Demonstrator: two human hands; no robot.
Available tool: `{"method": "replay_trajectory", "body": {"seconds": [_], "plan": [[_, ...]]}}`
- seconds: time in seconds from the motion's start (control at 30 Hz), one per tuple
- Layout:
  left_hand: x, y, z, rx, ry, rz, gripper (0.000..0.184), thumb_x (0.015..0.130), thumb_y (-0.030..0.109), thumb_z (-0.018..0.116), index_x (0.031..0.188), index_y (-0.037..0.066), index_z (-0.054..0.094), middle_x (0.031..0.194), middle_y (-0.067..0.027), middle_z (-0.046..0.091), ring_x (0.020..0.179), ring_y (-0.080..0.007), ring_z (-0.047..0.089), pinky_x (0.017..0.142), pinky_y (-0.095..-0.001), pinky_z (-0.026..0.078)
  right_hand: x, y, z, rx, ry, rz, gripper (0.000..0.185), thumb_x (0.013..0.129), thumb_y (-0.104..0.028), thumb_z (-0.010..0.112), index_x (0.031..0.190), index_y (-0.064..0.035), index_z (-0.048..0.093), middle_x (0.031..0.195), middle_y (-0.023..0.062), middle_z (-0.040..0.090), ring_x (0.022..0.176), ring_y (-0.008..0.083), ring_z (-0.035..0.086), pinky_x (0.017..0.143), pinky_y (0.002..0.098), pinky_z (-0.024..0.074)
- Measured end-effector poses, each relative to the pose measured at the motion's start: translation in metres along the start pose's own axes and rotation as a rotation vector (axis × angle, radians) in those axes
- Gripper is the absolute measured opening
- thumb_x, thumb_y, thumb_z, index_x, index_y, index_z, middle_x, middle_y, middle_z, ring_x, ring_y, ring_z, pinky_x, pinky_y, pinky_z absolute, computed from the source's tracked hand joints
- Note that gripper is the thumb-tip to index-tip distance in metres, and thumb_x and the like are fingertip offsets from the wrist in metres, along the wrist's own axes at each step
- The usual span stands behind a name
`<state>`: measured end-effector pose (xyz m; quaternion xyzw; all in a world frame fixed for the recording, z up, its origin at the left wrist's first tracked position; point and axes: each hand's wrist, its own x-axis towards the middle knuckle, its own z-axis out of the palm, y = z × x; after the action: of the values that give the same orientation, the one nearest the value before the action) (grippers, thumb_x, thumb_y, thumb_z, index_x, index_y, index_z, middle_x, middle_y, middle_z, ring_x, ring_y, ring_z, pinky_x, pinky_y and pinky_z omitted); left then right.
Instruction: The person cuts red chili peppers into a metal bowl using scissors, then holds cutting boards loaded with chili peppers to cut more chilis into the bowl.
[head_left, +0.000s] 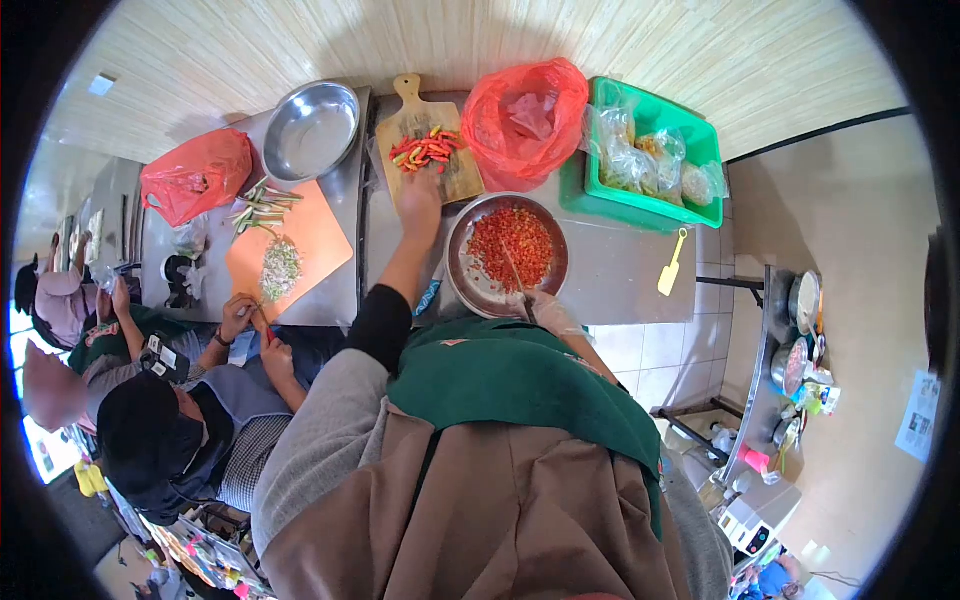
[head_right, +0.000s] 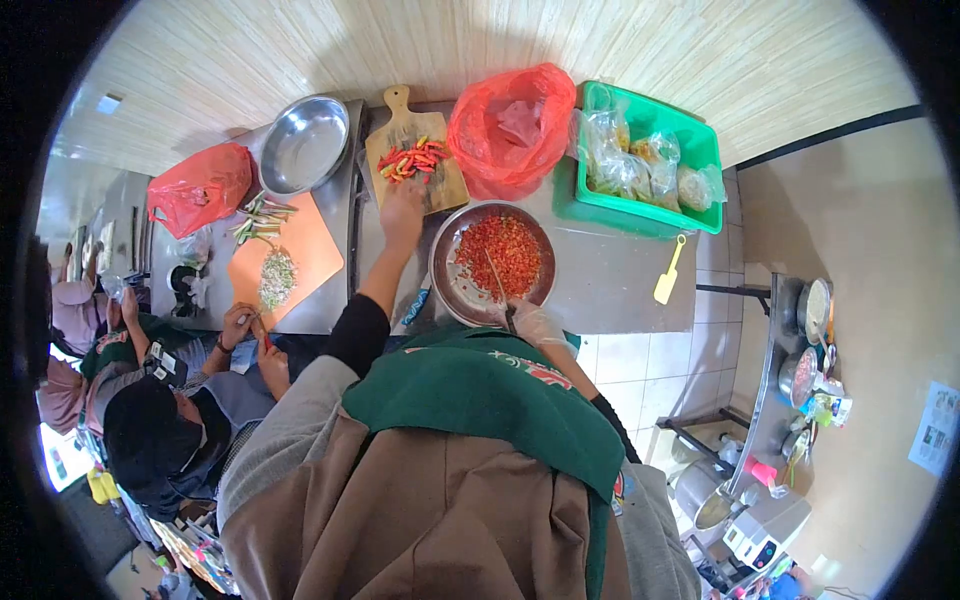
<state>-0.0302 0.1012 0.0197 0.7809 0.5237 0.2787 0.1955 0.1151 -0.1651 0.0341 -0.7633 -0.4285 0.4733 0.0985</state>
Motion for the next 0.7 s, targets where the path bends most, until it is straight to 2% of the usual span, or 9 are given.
{"method": "replay_trajectory", "body": {"seconds": [0.17, 0.37, 0.4, 0.5, 0.57, 0.6, 0.63, 0.7], "plan": [[0.038, 0.000, 0.001, 0.300, -0.218, 0.137, 0.023, 0.087, 0.029, 0.056, 0.094, 0.008, 0.063, 0.103, -0.0130, 0.059, 0.089, -0.0294, 0.062, 0.073, -0.0418, 0.050, -0.013, -0.006, -0.006, 0.008, 0.048, 0.012, 0.054, 0.085, -0.057, 0.050, 0.108, -0.0090, 0.059, 0.101, 0.0236, 0.063, 0.099, 0.0409, 0.059, 0.082, 0.0473, 0.0450], [0.043, -0.010, 0.024, 0.302, -0.177, 0.031, 0.024, 0.085, 0.029, 0.060, 0.094, 0.007, 0.066, 0.090, -0.0132, 0.065, 0.080, -0.0300, 0.065, 0.069, -0.0409, 0.050, -0.025, -0.018, -0.010, 0.029, 0.070, 0.050, 0.052, 0.085, -0.057, 0.052, 0.103, -0.0087, 0.060, 0.097, 0.0224, 0.064, 0.095, 0.0395, 0.060, 0.079, 0.0457, 0.0460], [0.036, -0.006, 0.024, 0.123, -0.190, 0.000, 0.023, 0.084, 0.028, 0.062, 0.093, 0.007, 0.067, 0.087, -0.0125, 0.066, 0.076, -0.0276, 0.065, 0.067, -0.0392, 0.050, -0.026, -0.017, -0.010, 0.035, 0.088, 0.045, 0.052, 0.084, -0.057, 0.053, 0.101, -0.0081, 0.060, 0.096, 0.0225, 0.064, 0.094, 0.0392, 0.061, 0.078, 0.0453, 0.0462], [-0.001, 0.004, 0.026, -0.390, -0.286, -0.117, 0.021, 0.083, 0.025, 0.065, 0.091, 0.007, 0.069, 0.079, -0.0097, 0.068, 0.067, -0.0193, 0.063, 0.063, -0.0336, 0.049, -0.008, 0.007, 0.006, 0.370, 0.086, -0.014, 0.052, 0.083, -0.056, 0.057, 0.096, -0.0051, 0.059, 0.091, 0.0224, 0.064, 0.090, 0.0374, 0.062, 0.075, 0.0443, 0.0465], [-0.035, -0.002, 0.048, -0.700, -0.421, -0.236, 0.021, 0.083, 0.024, 0.067, 0.091, 0.006, 0.071, 0.077, -0.0068, 0.069, 0.064, -0.0123, 0.060, 0.059, -0.0290, 0.047, -0.016, -0.013, -0.009, 0.364, 0.101, 0.010, 0.052, 0.083, -0.055, 0.058, 0.093, -0.0037, 0.057, 0.088, 0.0216, 0.065, 0.088, 0.0356, 0.063, 0.074, 0.0432, 0.0464], [-0.049, 0.007, 0.046, -0.764, -0.489, -0.317, 0.020, 0.085, 0.023, 0.066, 0.090, 0.004, 0.070, 0.076, -0.0045, 0.067, 0.062, -0.0103, 0.057, 0.058, -0.0267, 0.046, -0.020, -0.026, -0.018, 0.360, 0.109, 0.021, 0.052, 0.082, -0.054, 0.059, 0.092, -0.0030, 0.056, 0.087, 0.0212, 0.065, 0.087, 0.0348, 0.063, 0.074, 0.0427, 0.0464], [-0.064, 0.018, 0.040, -0.827, -0.556, -0.401, 0.019, 0.086, 0.022, 0.064, 0.089, 0.003, 0.069, 0.075, -0.0022, 0.066, 0.060, -0.0082, 0.055, 0.056, -0.0244, 0.045, -0.021, -0.032, -0.023, 0.296, 0.101, 0.060, 0.057, 0.082, -0.057, 0.057, 0.098, -0.0026, 0.057, 0.092, 0.0222, 0.065, 0.092, 0.0365, 0.062, 0.078, 0.0428, 0.0455], [-0.086, 0.037, 0.027, -0.891, -0.657, -0.526, 0.019, 0.087, 0.021, 0.064, 0.090, 0.002, 0.069, 0.075, -0.0006, 0.065, 0.059, -0.0059, 0.053, 0.055, -0.0215, 0.043, -0.016, -0.030, -0.016, 0.205, 0.153, -0.046, 0.054, 0.084, -0.055, 0.056, 0.096, -0.0026, 0.057, 0.084, 0.0198, 0.063, 0.082, 0.0331, 0.061, 0.073, 0.0396, 0.0452]]}}
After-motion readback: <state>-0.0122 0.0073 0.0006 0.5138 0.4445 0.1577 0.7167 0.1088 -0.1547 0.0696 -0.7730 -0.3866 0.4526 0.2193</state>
